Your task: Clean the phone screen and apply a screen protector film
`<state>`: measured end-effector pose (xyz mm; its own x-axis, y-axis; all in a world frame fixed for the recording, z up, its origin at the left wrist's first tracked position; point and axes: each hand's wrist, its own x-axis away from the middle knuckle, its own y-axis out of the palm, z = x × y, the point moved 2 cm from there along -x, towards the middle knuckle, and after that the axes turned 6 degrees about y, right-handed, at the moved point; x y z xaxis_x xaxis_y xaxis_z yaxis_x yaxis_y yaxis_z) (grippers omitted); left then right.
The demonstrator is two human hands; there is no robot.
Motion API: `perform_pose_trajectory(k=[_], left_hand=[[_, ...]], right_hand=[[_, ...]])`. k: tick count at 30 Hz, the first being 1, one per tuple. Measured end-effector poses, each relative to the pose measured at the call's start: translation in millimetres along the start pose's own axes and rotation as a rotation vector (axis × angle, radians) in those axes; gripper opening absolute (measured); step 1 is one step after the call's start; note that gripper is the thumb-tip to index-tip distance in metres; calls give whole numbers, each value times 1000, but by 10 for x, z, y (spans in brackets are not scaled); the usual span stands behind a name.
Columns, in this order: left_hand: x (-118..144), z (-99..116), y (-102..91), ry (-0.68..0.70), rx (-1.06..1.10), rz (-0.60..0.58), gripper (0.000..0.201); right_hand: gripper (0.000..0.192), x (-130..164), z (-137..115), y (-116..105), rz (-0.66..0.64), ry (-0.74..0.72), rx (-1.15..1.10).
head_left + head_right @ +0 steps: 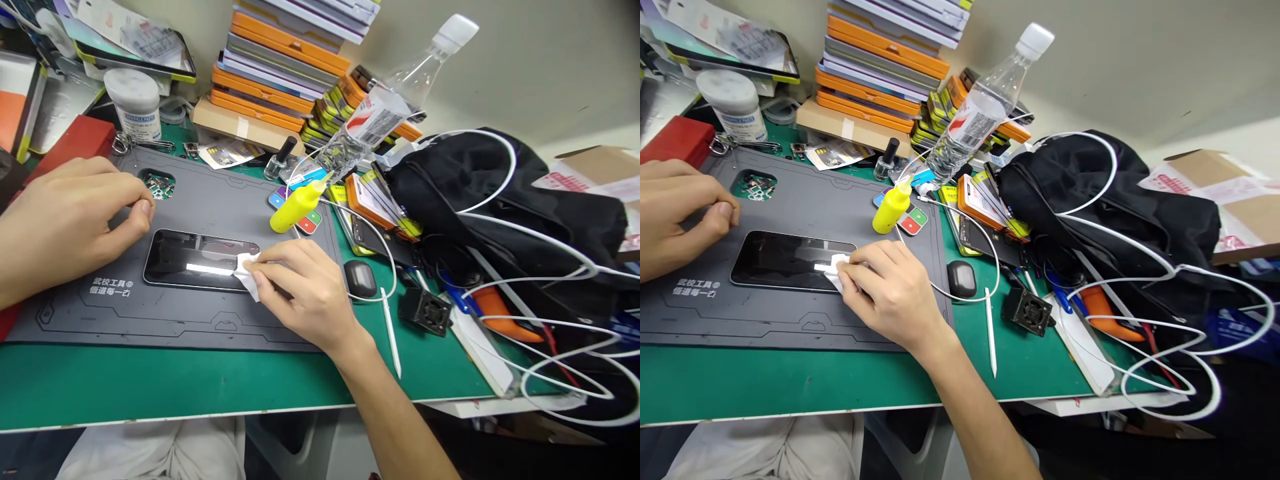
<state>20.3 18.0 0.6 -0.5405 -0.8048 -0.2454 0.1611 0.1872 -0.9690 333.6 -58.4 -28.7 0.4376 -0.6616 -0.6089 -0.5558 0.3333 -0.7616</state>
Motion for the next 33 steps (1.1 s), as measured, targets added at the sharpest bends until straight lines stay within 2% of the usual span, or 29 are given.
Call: perform_pose_trajectory(k=[3,10,19,33], left_hand=[[-16,27,-16,-26,4,2,71],[-48,130,-109,9,25,-42,53],[-3,86,-59,-18,32,-31,55],[-4,4,9,0,43,15,59]], right_hand=[[25,-4,-11,-15,0,8,30],[24,15,-25,-44,17,12,77],[25,30,-39,-47,13,-2,115],[21,4,-22,-10,-110,3,22]])
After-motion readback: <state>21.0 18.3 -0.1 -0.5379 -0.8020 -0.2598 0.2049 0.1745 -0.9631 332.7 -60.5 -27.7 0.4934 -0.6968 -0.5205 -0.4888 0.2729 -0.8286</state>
